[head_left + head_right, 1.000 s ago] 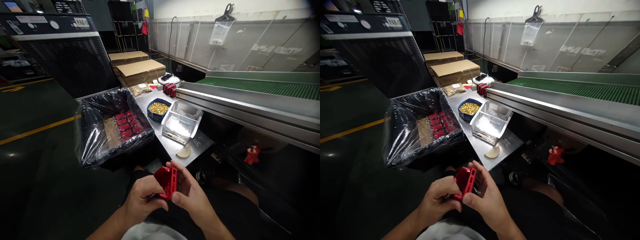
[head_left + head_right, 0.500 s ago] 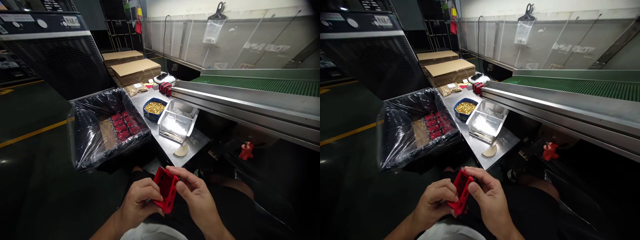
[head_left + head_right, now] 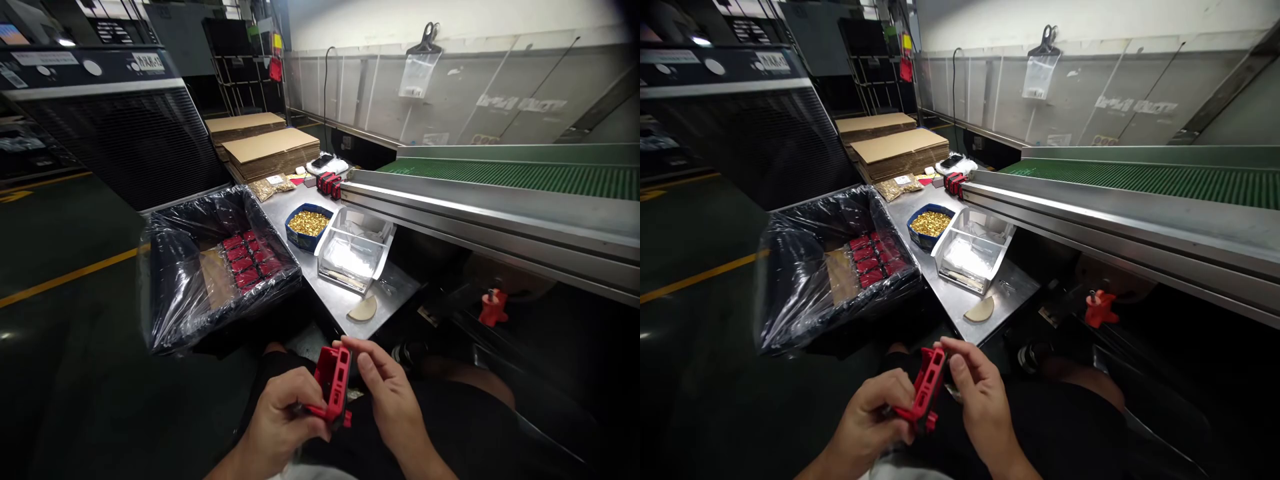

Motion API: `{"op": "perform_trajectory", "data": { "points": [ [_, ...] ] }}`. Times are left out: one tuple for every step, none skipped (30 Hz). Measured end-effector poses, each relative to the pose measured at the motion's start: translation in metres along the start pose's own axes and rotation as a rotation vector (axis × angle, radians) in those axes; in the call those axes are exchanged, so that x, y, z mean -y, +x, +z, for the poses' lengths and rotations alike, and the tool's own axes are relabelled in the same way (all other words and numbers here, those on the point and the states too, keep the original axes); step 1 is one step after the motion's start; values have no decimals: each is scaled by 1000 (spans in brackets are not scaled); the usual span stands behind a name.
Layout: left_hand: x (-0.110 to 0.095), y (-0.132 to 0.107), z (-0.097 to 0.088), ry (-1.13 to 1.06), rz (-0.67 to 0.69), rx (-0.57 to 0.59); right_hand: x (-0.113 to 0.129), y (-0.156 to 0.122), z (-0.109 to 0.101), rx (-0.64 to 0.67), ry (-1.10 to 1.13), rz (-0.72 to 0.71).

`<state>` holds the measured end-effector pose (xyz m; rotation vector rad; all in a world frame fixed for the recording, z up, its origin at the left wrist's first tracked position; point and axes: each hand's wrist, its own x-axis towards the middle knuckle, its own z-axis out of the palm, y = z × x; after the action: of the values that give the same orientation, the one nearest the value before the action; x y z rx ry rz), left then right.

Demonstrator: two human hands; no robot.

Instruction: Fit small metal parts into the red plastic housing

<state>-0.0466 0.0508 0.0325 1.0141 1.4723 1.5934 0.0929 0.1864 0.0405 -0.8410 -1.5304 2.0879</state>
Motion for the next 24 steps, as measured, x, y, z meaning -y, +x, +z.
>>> {"op": "perform_trajectory", "data": {
  "points": [
    [3, 0, 2, -59, -40, -54, -4, 1, -1, 34, -11, -13],
    [6, 0, 5, -113, -78, -109, -8, 0, -3, 79, -31, -28],
    [9, 1, 6, -162, -114, -151, -13, 0, -4, 134, -60, -37],
    [12, 1, 8, -202, -152, -174, -17, -1, -4, 189, -89, -40],
    [14, 2, 9, -232, -189, -180, -22, -2, -4, 236, -111, -33],
    [17, 3, 9, -249, -223, -173, -26, -3, -3, 263, -120, -20],
    [18, 4, 10, -256, -257, -157, -29, -3, -2, 273, -116, -9],
    [19, 5, 9, -243, -282, -136, -32, -3, 0, 268, -103, -3],
    [19, 6, 9, -210, -297, -117, -34, -2, 1, 245, -80, 1],
    [18, 8, 7, -165, -301, -115, -36, -1, 1, 205, -41, 6],
    [18, 9, 6, -114, -301, -134, -38, 1, 0, 164, 11, 17],
    [17, 11, 4, -64, -304, -175, -38, 3, -1, 130, 79, 38],
    [16, 13, 2, -22, -313, -231, -39, 4, -3, 106, 159, 70],
    [16, 15, 1, 2, -330, -289, -38, 5, -6, 90, 246, 106],
    [16, 17, 0, 0, -354, -342, -37, 6, -8, 84, 332, 142],
    [17, 20, -1, -25, -384, -379, -36, 7, -9, 85, 407, 173],
    [19, 22, -1, -74, -417, -397, -35, 7, -10, 93, 473, 198],
    [21, 24, 0, -148, -446, -399, -33, 6, -9, 105, 530, 211],
    [24, 26, 2, -240, -469, -393, -31, 6, -8, 122, 575, 216],
    [27, 28, 4, -340, -484, -384, -30, 5, -6, 141, 611, 221],
    [30, 30, 6, -442, -491, -379, -28, 4, -3, 160, 637, 228],
    [32, 32, 9, -539, -496, -372, -27, 3, 0, 177, 655, 231],
    [33, 34, 12, -627, -504, -359, -26, 2, 3, 193, 660, 236],
    [34, 35, 14, -702, -515, -337, -27, 2, 6, 212, 644, 251]
  ]
}}
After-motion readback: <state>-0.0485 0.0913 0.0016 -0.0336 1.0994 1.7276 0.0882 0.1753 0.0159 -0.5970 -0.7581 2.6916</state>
